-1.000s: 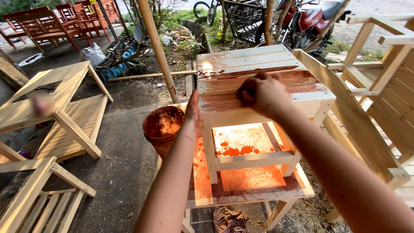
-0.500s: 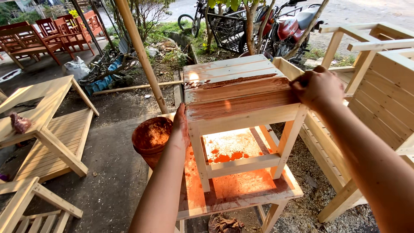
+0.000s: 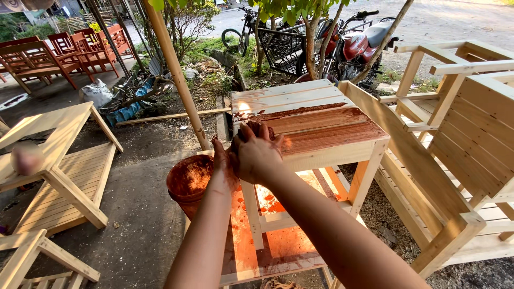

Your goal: The person dips a cloth into a bucket of reddish-brown stain and rubs it by hand over the top, edges, and legs of a small wooden stool, coating the bare wood surfaces. They continue working the stain into the frame and side rails of the stool.

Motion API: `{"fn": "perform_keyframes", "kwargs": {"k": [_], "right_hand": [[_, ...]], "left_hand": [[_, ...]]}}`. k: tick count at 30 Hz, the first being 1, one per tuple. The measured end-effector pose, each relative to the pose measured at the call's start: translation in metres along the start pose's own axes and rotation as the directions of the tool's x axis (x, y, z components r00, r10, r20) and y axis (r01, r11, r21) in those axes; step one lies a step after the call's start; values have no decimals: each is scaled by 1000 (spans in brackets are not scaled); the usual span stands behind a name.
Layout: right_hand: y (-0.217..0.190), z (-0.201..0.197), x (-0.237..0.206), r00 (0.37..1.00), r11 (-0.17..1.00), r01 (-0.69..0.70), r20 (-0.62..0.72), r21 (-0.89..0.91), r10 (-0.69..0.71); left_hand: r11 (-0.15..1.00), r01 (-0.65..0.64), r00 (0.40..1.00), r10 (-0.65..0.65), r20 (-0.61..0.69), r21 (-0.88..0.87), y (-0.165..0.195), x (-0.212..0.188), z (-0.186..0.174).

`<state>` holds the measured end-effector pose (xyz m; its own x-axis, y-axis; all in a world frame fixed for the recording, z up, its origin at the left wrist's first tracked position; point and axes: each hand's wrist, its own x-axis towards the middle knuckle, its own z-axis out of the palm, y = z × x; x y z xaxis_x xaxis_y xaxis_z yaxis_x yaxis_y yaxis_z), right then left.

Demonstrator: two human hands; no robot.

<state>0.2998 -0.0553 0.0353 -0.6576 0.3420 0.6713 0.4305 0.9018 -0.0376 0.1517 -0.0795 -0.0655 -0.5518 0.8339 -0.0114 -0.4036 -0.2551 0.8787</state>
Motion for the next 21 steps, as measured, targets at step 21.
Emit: {"fn": "perform_keyframes", "kwargs": {"k": [21], "right_hand": [[244,-37,-84,895,909,-346,211,-230,394]], "left_hand": [[910,156,982,-102,-156,384,-3,15,16]]}}
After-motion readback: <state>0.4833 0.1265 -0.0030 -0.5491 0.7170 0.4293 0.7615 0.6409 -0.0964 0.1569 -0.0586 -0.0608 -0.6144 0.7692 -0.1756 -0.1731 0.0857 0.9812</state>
